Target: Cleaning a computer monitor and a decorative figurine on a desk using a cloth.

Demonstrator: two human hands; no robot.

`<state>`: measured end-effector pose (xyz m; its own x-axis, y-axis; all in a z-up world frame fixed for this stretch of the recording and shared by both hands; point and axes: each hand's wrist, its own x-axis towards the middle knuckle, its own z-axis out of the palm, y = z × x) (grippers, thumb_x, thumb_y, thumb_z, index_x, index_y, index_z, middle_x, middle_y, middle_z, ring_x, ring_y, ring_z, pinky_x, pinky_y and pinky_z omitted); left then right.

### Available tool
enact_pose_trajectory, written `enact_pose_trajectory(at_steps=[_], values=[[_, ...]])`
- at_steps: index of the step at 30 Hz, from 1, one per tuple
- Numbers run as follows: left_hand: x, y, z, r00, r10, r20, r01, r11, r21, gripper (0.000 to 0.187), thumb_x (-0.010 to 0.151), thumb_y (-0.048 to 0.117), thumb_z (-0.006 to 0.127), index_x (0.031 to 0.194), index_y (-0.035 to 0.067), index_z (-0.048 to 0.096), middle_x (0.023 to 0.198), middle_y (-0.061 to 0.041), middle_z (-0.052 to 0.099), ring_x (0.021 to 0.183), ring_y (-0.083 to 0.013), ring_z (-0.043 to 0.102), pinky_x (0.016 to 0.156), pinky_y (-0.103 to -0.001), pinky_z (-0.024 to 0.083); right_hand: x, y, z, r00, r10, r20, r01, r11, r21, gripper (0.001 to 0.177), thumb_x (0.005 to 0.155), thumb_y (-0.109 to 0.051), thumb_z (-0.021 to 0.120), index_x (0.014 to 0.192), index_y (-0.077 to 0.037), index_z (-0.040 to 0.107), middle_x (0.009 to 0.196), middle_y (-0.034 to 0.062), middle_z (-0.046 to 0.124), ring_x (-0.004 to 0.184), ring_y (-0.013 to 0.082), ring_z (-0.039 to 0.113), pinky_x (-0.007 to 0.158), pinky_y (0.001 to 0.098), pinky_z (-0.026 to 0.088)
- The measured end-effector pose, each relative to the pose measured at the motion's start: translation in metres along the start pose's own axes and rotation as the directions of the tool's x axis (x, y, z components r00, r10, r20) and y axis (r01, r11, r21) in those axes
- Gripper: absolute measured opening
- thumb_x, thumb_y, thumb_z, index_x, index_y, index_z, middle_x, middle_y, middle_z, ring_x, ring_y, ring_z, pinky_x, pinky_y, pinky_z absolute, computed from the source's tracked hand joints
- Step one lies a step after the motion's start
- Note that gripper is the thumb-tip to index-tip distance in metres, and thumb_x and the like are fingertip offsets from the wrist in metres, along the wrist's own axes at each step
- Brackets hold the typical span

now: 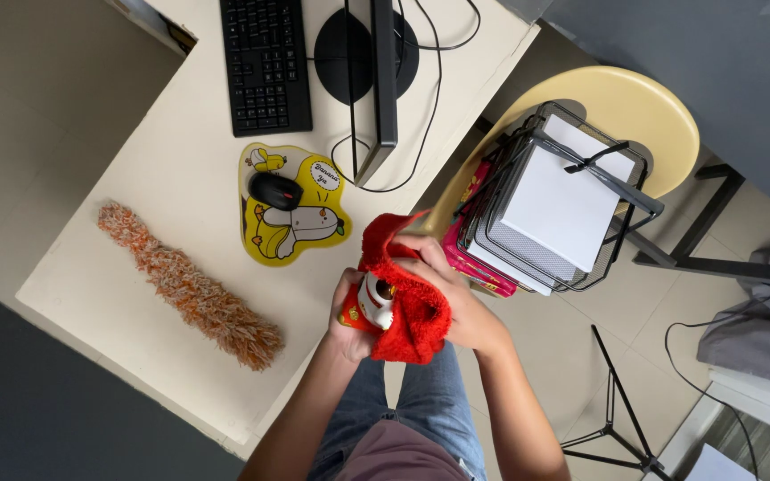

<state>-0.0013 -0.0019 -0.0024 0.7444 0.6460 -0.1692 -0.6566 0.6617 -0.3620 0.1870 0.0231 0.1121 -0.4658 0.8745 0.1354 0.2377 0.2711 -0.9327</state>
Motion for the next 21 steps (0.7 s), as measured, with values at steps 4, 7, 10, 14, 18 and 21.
enact_pose_trajectory(at_steps=[4,7,10,14,18,21], values=[[-0.003,-0.001,-0.014,0.999,0.041,0.02,-0.04,0.999,-0.009,0.049,0.106,0.037,0.045,0.138,0.002,0.059,0.128,-0.017,0.07,0.115,-0.0305,0.069,0.101,-0.047,0.057,-0.004,0.008,0.007,0.999,0.016,-0.046,-0.014,0.999,0.052,0.059,0.083,-0.025,0.078,0.136,-0.005,0.062,0.154,0.016,0.049,0.144,0.0366,0.051,0.12,0.0443,0.043],[-0.003,-0.002,-0.008,0.992,0.126,0.014,-0.126,0.992,0.015,0.044,0.107,0.036,0.047,0.138,0.008,0.059,0.131,-0.015,0.069,0.117,-0.0317,0.068,0.102,-0.05,0.056,-0.006,0.014,0.009,0.992,0.062,-0.107,-0.04,0.98,0.194,0.063,0.086,-0.026,0.078,0.141,-0.004,0.057,0.154,0.0164,0.051,0.143,0.0361,0.052,0.12,0.044,0.042],[-0.002,-0.004,0.006,0.994,0.104,-0.034,-0.103,0.994,0.027,0.051,0.1,0.039,0.049,0.139,0.007,0.058,0.132,-0.015,0.067,0.117,-0.0321,0.067,0.099,-0.05,0.056,-0.007,0.012,0.011,0.984,0.119,-0.132,-0.076,0.952,0.295,0.07,0.083,-0.028,0.08,0.143,-0.003,0.054,0.147,0.0163,0.053,0.138,0.0359,0.053,0.118,0.0443,0.041],[-0.001,0.003,-0.004,0.987,0.153,0.044,-0.157,0.983,0.094,0.039,0.106,0.035,0.046,0.136,0.012,0.057,0.138,-0.012,0.065,0.124,-0.0316,0.065,0.105,-0.051,0.055,-0.002,0.0,0.015,0.984,0.063,-0.166,-0.044,0.992,0.116,0.073,0.079,-0.03,0.083,0.141,-0.004,0.055,0.143,0.0148,0.053,0.137,0.0345,0.052,0.117,0.0441,0.042],[-0.001,-0.002,0.012,0.992,0.129,0.004,-0.128,0.982,0.137,0.046,0.102,0.035,0.046,0.139,0.009,0.057,0.133,-0.013,0.066,0.119,-0.0302,0.066,0.102,-0.049,0.055,-0.003,0.0,0.016,0.985,0.005,-0.171,-0.002,1.0,0.02,0.07,0.079,-0.03,0.083,0.138,-0.006,0.056,0.148,0.0166,0.049,0.139,0.0354,0.05,0.118,0.0451,0.04],[0.001,-0.005,0.011,0.975,0.21,-0.073,-0.194,0.965,0.174,0.043,0.102,0.037,0.047,0.134,0.009,0.058,0.129,-0.012,0.067,0.116,-0.0289,0.068,0.1,-0.049,0.056,-0.005,0.001,0.016,0.989,0.002,-0.151,0.004,0.999,0.043,0.068,0.081,-0.03,0.082,0.139,-0.006,0.055,0.15,0.0173,0.048,0.141,0.0362,0.048,0.12,0.0459,0.039]])
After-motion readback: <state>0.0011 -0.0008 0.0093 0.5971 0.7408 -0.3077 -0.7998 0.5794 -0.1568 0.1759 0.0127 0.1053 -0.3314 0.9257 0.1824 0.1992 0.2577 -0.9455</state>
